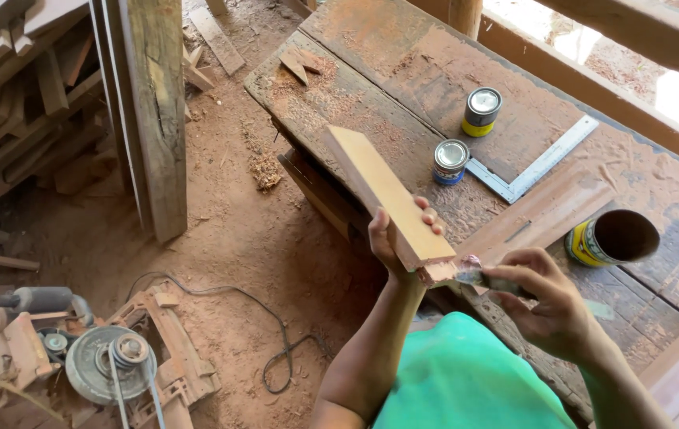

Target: Assembling a wooden frame by applying glue to joints and clamping pieces together on a workbench.

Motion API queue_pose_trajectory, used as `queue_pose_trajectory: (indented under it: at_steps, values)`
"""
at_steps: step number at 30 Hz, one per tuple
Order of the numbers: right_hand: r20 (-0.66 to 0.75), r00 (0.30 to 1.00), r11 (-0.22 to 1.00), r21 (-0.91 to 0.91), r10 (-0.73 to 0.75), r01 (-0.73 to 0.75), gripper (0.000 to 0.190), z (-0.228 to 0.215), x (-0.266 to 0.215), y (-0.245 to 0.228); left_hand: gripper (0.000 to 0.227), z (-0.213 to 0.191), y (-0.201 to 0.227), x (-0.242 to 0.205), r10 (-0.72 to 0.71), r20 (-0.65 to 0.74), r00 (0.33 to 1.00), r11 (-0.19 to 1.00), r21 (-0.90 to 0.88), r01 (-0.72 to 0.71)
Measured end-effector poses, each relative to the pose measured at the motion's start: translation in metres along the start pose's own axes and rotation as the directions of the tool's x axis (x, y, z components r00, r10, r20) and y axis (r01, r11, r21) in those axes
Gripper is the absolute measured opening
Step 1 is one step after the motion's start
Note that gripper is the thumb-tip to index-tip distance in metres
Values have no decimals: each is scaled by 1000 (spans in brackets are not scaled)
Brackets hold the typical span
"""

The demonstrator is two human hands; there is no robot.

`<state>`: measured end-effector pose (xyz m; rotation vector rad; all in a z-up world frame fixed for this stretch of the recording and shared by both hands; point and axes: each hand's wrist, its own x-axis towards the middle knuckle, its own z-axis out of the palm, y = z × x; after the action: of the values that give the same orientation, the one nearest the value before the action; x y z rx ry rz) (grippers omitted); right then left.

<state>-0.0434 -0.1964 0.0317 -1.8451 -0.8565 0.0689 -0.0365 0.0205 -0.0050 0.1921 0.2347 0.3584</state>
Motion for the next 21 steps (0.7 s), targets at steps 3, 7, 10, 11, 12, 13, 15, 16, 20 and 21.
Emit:
queue_pose_trajectory:
  at_steps: [3, 7, 10, 11, 12, 13, 15, 16, 20, 21]
  values:
    - [46, 999, 997, 72, 15, -18, 40, -3, 4, -3, 62, -5, 2, 3, 100, 128, 987, 995, 18, -103]
    - [-6, 992, 992, 12, 129, -129, 42, -3, 11, -5, 63, -11, 3, 6, 123, 335, 934, 986, 63, -153]
    - [11, 992, 990, -56, 127, -127, 36, -2, 21, -16, 59, -1, 5, 3, 89, 392, 915, 978, 140, -155]
    - [12, 992, 990, -56, 127, -126, 36, -2, 20, -15, 59, -3, 4, 5, 90, 392, 915, 978, 140, -157]
    - [-7, 999, 973, -226, 41, -41, 33, -1, 19, -15, 56, -5, 3, 7, 123, 409, 904, 956, 198, -219]
    - [-10, 999, 919, -391, -47, 40, 29, -1, 18, -14, 54, -7, 2, 10, 153, 426, 891, 926, 253, -280]
    - [-1, 998, 909, -412, -66, 60, 28, -1, 17, -18, 65, -9, -1, 15, 240, 419, 876, 886, 274, -374]
    - [3, 995, 894, -439, -99, 90, 28, -2, 20, -20, 84, -8, -2, 21, 326, 428, 843, 835, 287, -469]
    - [45, 992, 939, -318, -119, 127, 28, 8, 20, -7, 80, -35, 3, 59, 453, 537, 712, 644, 355, -678]
    - [-51, 994, 968, -235, -99, 84, 26, 14, 22, -9, 93, -48, 10, 70, 532, 524, 665, 333, 593, -733]
